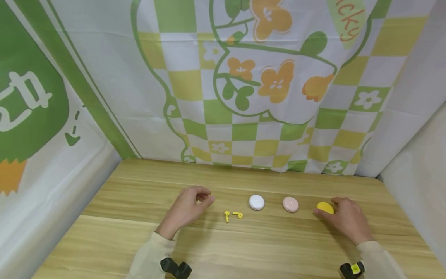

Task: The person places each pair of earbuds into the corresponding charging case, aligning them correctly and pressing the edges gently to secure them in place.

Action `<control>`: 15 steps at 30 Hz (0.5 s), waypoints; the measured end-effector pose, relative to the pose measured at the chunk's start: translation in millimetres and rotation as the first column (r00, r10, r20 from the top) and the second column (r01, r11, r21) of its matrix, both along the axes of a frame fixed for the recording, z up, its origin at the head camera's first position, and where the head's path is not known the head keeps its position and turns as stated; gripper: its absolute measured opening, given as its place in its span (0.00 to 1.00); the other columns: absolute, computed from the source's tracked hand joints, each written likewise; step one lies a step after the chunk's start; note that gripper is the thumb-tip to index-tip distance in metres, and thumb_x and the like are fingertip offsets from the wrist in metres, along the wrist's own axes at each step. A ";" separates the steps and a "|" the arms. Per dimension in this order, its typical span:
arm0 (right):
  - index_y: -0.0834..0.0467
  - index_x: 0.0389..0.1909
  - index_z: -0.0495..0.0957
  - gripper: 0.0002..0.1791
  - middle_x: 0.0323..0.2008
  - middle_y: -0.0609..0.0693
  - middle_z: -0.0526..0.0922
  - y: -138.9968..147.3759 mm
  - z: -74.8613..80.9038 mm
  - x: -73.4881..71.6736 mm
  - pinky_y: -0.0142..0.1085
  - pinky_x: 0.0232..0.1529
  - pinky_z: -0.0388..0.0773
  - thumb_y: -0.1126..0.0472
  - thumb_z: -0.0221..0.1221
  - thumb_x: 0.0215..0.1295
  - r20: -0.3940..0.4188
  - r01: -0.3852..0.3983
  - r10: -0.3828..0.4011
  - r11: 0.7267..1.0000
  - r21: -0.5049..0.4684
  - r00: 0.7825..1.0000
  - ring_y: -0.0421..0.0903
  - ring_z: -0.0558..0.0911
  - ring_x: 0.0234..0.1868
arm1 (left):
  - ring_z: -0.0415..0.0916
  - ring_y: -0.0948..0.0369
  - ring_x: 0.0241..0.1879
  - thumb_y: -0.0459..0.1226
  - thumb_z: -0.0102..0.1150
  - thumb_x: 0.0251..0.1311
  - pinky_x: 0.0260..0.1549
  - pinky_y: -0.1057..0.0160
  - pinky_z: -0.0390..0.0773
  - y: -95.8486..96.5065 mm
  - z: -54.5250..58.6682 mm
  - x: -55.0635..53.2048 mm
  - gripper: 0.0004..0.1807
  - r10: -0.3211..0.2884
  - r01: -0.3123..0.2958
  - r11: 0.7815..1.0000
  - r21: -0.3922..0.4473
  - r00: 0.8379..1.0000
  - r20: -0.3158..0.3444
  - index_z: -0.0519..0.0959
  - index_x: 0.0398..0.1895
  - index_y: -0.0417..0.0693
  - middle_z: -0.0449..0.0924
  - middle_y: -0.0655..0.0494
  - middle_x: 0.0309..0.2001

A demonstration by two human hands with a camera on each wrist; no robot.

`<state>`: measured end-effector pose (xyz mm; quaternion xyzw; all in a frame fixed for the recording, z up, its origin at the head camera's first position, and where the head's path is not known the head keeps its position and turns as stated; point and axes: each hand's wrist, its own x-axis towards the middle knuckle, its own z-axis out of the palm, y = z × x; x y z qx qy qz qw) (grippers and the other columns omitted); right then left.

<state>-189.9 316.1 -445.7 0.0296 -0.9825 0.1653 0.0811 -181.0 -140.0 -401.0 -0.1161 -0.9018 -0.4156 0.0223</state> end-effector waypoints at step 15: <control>0.73 0.57 0.78 0.42 0.42 0.66 0.82 2.6 -1.6 -5.0 0.57 0.44 0.75 0.40 0.72 0.56 0.053 -0.084 0.083 0.996 0.014 0.995 0.63 0.79 0.43 | 0.81 0.57 0.41 0.39 0.63 0.69 0.44 0.52 0.81 1.2 -1.0 0.5 0.13 -0.017 0.017 1.000 0.002 1.000 0.007 0.84 0.47 0.36 0.84 0.52 0.39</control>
